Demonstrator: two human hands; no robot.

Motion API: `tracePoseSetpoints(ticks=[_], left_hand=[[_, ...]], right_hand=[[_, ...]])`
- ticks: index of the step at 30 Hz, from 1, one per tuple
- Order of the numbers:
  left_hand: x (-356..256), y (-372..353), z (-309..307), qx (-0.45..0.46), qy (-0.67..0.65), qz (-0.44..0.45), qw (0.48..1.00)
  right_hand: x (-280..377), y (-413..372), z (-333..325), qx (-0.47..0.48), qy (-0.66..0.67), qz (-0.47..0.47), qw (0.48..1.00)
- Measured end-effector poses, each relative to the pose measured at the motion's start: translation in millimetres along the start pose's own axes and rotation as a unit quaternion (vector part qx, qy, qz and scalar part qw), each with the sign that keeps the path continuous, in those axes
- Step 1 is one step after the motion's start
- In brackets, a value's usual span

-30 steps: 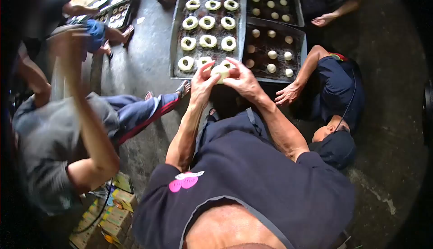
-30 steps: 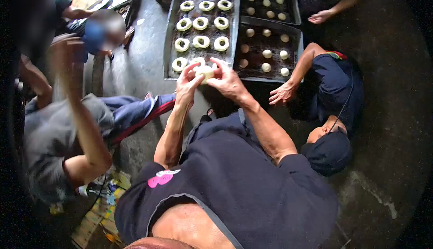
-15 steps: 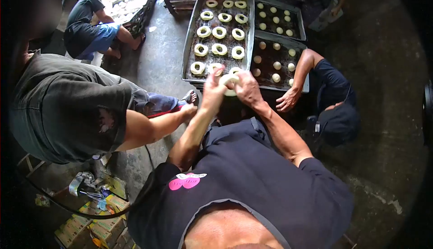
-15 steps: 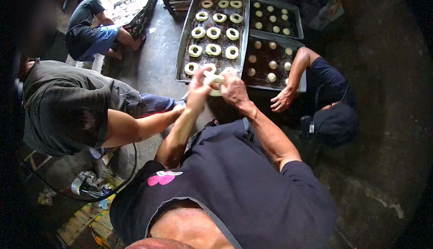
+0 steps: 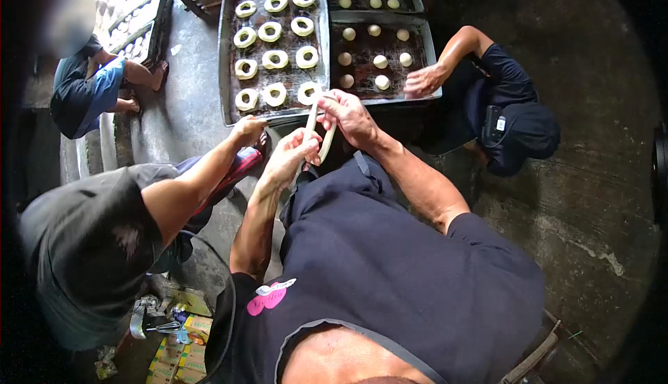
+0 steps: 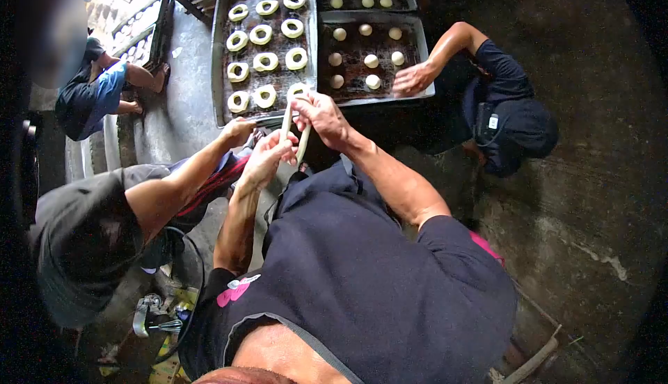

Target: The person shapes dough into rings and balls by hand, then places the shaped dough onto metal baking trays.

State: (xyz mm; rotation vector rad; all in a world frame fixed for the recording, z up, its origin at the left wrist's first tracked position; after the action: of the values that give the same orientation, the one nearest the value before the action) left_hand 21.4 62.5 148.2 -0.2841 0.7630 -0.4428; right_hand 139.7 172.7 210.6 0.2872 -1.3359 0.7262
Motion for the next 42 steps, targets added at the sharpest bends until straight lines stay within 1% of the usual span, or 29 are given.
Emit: tracePoseSetpoints(ticks=[1,3,4,7,9,10,11,12,13,14,15,17,19,21,23,24,25,26,27,28,29,30,31,34,35,37,38,40,42], left_hand=[[-18,5,7,-0.044,0.051,0.05,0.996],[-30,45,-17,-0.071,-0.036,0.158,0.984],[-30,62,-14,-0.065,-0.028,0.151,0.986],[7,109,9,-0.093,-0.111,0.009,0.989],[33,157,19,-0.001,-0.082,-0.021,0.996],[47,180,22,-0.019,-0.065,-0.087,0.994],[54,209,22,-0.096,0.047,-0.076,0.991],[88,256,-1,-0.119,0.155,0.001,0.981],[92,288,-6,-0.206,0.274,0.034,0.939],[82,315,-4,-0.281,0.411,0.072,0.864],[97,343,-14,-0.356,0.462,0.217,0.783],[94,378,-23,-0.396,0.539,0.057,0.741],[102,394,-35,-0.324,0.587,0.046,0.741],[102,391,-35,-0.297,0.618,0.19,0.702],[107,368,-36,-0.236,0.552,0.13,0.789],[100,345,-32,-0.215,0.598,0.193,0.748],[84,320,-21,-0.251,0.551,0.088,0.791],[90,293,-23,-0.316,0.377,0.056,0.869],[117,270,-41,-0.285,0.242,0.021,0.927],[117,241,-38,-0.283,0.125,-0.008,0.951],[102,210,-26,-0.273,-0.033,-0.055,0.96],[90,183,-21,-0.295,-0.052,-0.14,0.944],[103,159,-30,-0.275,-0.103,-0.157,0.943],[106,108,-36,-0.283,-0.173,-0.128,0.935],[102,98,-36,-0.294,-0.158,-0.128,0.934],[96,92,-37,-0.295,-0.15,-0.1,0.938],[92,91,-36,-0.297,-0.142,-0.081,0.941],[75,99,-31,-0.274,-0.145,-0.023,0.95],[57,111,-26,-0.263,-0.141,0.023,0.954]], right_hand=[[7,-6,-12,0.037,-0.096,0.0,0.995],[-12,-11,-58,0.108,-0.133,0.151,0.973],[-8,-12,-74,0.09,-0.127,0.173,0.973],[15,-12,-125,-0.027,-0.131,0.145,0.98],[4,-7,-162,-0.088,-0.189,0.111,0.972],[-5,-6,-182,-0.124,-0.233,0.104,0.959],[-12,-2,-204,-0.131,-0.346,0.117,0.922],[-10,4,-217,-0.143,-0.418,0.098,0.892],[-7,10,-228,-0.15,-0.489,0.079,0.855],[-20,16,-251,-0.161,-0.51,0.076,0.842],[-30,22,-273,-0.17,-0.531,0.07,0.827],[-28,39,-301,-0.162,-0.551,0.146,0.805],[-43,52,-326,-0.209,-0.514,0.152,0.818],[-71,67,-339,-0.204,-0.506,0.142,0.826],[-96,83,-333,-0.2,-0.414,0.109,0.881],[-105,93,-317,-0.202,-0.353,0.099,0.908],[-109,107,-304,-0.181,-0.351,0.133,0.909],[-122,115,-298,-0.164,-0.323,0.094,0.927],[-140,121,-295,-0.147,-0.293,0.055,0.943],[-157,131,-294,-0.148,-0.27,0.074,0.949],[-169,139,-293,-0.15,-0.248,0.095,0.953],[-178,145,-289,-0.176,-0.23,0.118,0.95],[-191,149,-292,-0.193,-0.219,0.136,0.947],[-192,152,-304,-0.161,-0.426,0.135,0.88],[-186,145,-307,-0.117,-0.509,0.048,0.852],[-177,132,-306,-0.168,-0.594,0.051,0.785],[-168,124,-303,-0.133,-0.58,0.042,0.803],[-136,105,-266,-0.055,-0.443,0.081,0.891],[-75,84,-182,0.008,-0.227,0.202,0.953]])
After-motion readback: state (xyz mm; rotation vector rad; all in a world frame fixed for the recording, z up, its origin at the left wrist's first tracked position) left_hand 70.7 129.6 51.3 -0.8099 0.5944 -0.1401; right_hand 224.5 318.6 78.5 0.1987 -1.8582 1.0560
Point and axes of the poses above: each hand's wrist, its own y-axis towards the middle knuckle, its own z-axis out of the palm, x = y × z, the point moved 2 cm from there along y, towards the middle knuckle, and after that the axes turned 8 degrees about -z, right-handed, at the moved point
